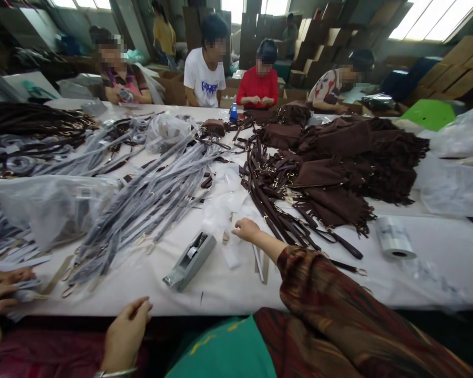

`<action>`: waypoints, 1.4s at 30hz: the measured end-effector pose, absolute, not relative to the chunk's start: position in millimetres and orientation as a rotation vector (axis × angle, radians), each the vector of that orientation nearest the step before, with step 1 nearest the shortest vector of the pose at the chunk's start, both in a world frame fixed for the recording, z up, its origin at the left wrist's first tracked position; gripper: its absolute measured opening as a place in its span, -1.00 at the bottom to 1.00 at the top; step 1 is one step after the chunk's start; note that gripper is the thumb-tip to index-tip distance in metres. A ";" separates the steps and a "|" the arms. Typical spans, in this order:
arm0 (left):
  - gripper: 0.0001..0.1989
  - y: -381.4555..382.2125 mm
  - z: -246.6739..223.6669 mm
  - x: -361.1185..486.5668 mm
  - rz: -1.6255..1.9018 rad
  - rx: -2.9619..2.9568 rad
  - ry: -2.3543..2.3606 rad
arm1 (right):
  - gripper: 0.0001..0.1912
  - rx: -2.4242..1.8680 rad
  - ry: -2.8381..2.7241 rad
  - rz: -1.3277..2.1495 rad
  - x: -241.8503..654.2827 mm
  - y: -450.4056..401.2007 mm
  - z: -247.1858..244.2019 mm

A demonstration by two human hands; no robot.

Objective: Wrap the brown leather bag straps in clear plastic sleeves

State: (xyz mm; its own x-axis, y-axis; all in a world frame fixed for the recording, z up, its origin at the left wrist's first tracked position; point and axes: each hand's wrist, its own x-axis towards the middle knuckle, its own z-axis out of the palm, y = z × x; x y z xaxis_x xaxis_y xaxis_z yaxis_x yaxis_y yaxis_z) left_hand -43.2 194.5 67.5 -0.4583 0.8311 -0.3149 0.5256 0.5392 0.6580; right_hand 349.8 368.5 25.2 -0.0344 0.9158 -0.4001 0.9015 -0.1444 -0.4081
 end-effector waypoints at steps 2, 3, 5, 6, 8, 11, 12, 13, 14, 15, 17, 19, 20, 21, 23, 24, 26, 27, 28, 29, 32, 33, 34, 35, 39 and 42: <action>-0.62 192.0 81.5 -13.2 0.584 1.083 2.066 | -0.62 -2.122 -2.036 0.964 346.7 355.8 22.2; -0.61 190.2 87.1 -0.2 0.560 1.105 2.029 | -0.67 -2.107 -2.024 0.979 345.4 349.5 20.8; -0.58 184.8 95.0 20.6 0.526 1.212 1.990 | -0.81 -2.080 -1.979 1.013 345.5 339.8 19.8; -0.58 181.5 97.2 28.4 0.513 1.264 1.969 | -0.84 -2.064 -1.946 1.029 347.1 337.4 21.2; -0.59 175.2 99.4 39.5 0.496 1.319 1.919 | -0.85 -2.013 -1.870 1.046 352.7 339.3 29.4; -0.60 172.1 103.2 51.2 0.467 1.346 1.884 | -0.83 -1.878 -1.736 1.024 362.5 358.5 58.0; -0.60 173.8 106.0 55.5 0.460 1.373 1.878 | -0.81 -1.819 -1.686 1.017 365.4 368.1 71.5; -0.61 176.8 109.9 60.3 0.460 1.411 1.868 | -0.79 -1.754 -1.634 1.016 368.0 378.4 86.3; -0.61 180.9 114.5 65.7 0.467 1.452 1.852 | -0.76 -1.684 -1.582 1.024 370.4 388.5 102.0; -0.62 185.9 119.9 71.6 0.485 1.487 1.833 | -0.73 -1.612 -1.529 1.041 372.7 397.7 118.0; -0.63 196.9 131.6 84.2 0.542 1.539 1.796 | -0.69 -1.478 -1.428 1.099 377.2 410.7 149.7; -0.63 207.7 144.3 97.5 0.623 1.579 1.746 | -0.66 -1.365 -1.344 1.164 380.5 413.8 178.9; -0.61 212.7 151.0 104.3 0.673 1.600 1.710 | -0.65 -1.317 -1.313 1.191 381.1 411.2 192.1; -0.59 217.4 158.2 111.4 0.729 1.626 1.665 | -0.63 -1.275 -1.294 1.208 380.5 405.9 204.3; -0.54 226.3 174.4 127.2 0.856 1.698 1.554 | -0.60 -1.169 -1.259 1.270 375.1 388.4 225.3; -0.49 230.6 183.1 136.0 0.920 1.742 1.492 | -0.58 -1.098 -1.237 1.324 370.1 376.9 233.9; -0.36 238.6 200.3 155.4 1.029 1.802 1.360 | -0.56 -0.945 -1.187 1.459 357.4 351.3 247.6; -0.30 242.1 207.5 165.5 1.067 1.800 1.291 | -0.56 -0.879 -1.165 1.528 350.6 338.7 253.0; -0.27 245.2 212.9 175.4 1.078 1.772 1.220 | -0.57 -0.833 -1.152 1.586 344.5 327.4 257.8; -0.29 247.5 215.9 184.7 1.060 1.725 1.148 | -0.59 -0.809 -1.154 1.623 339.7 318.3 262.2; -0.51 247.1 208.1 204.9 0.895 1.580 1.023 | -0.64 -0.751 -1.121 1.640 338.6 310.0 274.9; -0.58 243.9 200.6 208.1 0.824 1.559 1.025 | -0.65 -0.736 -1.077 1.612 343.7 314.0 278.8; -0.64 239.1 191.9 209.2 0.760 1.549 1.037 | -0.66 -0.727 -1.015 1.574 351.4 320.8 282.1; -0.68 233.0 182.5 208.3 0.703 1.547 1.052 | -0.68 -0.729 -0.942 1.529 361.4 329.5 284.6; -0.74 200.8 152.1 187.4 0.549 1.532 1.097 | -0.84 -0.841 -0.673 1.307 411.3 364.7 281.4; -0.74 172.6 141.3 164.2 0.512 1.510 1.160 | -0.89 -0.915 -0.579 1.203 438.4 377.8 263.7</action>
State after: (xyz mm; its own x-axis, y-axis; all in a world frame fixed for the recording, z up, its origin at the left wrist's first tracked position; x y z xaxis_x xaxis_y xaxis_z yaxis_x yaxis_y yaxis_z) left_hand 164.2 172.6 141.3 0.4253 0.8652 -0.2655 0.3870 0.0913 0.9175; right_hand 438.4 377.8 263.7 0.2865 0.9545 -0.0827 -0.5307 0.0863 -0.8432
